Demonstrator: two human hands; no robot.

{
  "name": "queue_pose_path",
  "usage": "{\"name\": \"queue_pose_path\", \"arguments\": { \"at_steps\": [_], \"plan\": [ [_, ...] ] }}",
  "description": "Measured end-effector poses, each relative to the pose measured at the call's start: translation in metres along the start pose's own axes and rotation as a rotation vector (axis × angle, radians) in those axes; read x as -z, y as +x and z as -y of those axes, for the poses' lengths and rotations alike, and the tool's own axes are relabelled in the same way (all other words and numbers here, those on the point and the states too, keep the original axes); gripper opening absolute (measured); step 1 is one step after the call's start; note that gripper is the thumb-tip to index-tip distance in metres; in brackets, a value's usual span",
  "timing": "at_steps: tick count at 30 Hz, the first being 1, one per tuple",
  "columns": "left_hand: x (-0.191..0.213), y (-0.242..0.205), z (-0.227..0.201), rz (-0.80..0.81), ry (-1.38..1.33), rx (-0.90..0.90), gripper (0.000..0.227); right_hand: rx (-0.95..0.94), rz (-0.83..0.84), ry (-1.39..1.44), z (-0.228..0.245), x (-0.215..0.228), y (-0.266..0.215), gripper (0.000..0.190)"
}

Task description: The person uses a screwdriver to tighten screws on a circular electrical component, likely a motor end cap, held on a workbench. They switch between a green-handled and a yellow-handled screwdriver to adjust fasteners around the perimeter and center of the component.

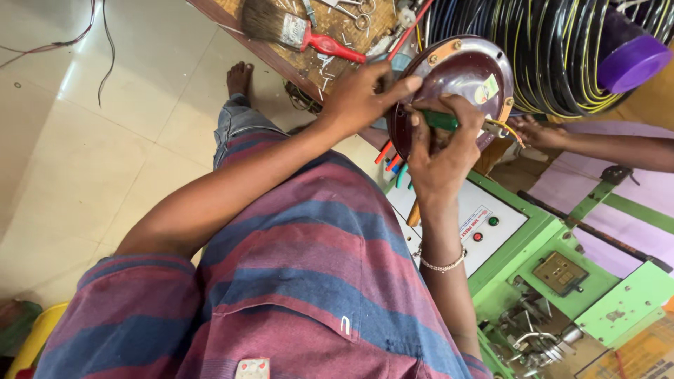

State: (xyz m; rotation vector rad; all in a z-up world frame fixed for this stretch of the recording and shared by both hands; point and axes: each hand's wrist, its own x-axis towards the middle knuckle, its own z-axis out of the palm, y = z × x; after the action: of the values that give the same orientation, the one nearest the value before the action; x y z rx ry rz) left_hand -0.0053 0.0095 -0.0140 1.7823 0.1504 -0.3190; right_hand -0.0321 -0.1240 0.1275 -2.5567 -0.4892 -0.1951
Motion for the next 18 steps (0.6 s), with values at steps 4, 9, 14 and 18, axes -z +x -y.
{"name": "queue_pose_path", "arguments": {
  "at_steps": [4, 9, 14, 18],
  "plan": [
    [0.015, 0.004, 0.032, -0.215, -0.566, 0.192, 0.052, -0.134, 0.074, 0.237, 0.008, -0.002, -0.012, 0.049],
    [0.050, -0.008, 0.066, -0.217, -0.838, 0.195, 0.016, -0.139, 0.075, 0.259, 0.008, 0.001, -0.008, 0.048],
    [0.050, -0.020, 0.060, 0.000, -1.011, 0.059, 0.035, -0.157, 0.112, 0.281, 0.005, -0.003, -0.005, 0.047],
    [0.051, -0.024, 0.037, 0.074, -0.970, 0.026, 0.022, -0.086, 0.033, 0.250, 0.002, -0.005, -0.002, 0.049]
  ]
}}
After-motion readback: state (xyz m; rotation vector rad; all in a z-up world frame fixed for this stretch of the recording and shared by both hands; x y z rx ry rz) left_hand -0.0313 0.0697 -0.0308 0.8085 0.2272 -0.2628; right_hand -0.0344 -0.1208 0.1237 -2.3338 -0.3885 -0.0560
